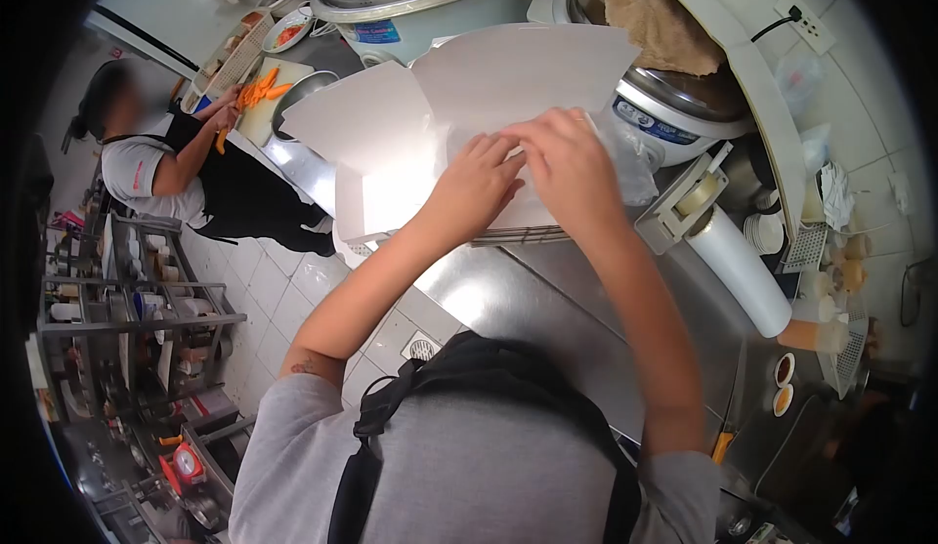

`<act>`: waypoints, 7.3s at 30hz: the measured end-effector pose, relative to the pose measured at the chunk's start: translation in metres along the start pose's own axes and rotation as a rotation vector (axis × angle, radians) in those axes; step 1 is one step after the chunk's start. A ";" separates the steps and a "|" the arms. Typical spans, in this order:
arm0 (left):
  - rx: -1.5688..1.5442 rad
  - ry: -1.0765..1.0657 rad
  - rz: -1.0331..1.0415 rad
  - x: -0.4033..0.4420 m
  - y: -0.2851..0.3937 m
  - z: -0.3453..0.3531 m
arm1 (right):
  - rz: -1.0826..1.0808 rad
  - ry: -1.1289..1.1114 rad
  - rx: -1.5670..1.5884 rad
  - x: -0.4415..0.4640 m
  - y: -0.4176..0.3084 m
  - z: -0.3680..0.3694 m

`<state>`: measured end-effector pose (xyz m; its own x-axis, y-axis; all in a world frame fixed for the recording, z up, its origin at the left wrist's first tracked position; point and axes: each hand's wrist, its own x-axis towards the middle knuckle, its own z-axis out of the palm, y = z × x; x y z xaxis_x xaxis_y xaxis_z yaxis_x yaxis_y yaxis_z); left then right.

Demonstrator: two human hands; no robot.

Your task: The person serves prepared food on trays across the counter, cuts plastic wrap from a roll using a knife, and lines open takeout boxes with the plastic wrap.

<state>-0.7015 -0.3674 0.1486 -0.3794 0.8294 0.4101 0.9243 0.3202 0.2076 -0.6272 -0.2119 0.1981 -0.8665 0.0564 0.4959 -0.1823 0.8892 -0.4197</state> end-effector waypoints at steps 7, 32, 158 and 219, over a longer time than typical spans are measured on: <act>0.223 -0.551 -0.127 -0.003 -0.006 0.026 | 0.040 -0.349 -0.168 -0.038 0.059 0.060; 0.583 -1.014 -0.262 0.012 0.015 0.003 | 0.099 -0.756 -0.107 -0.033 0.054 0.034; -0.933 0.028 -0.459 -0.092 0.097 0.001 | 1.347 0.657 1.108 -0.192 0.161 0.003; -1.240 0.092 -0.603 -0.042 0.070 -0.047 | 0.638 0.166 1.463 -0.130 -0.033 0.014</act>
<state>-0.6229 -0.4014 0.1879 -0.7499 0.6612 0.0218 -0.0044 -0.0380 0.9993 -0.5154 -0.2550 0.1370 -0.9315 0.3637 -0.0045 -0.1793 -0.4700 -0.8643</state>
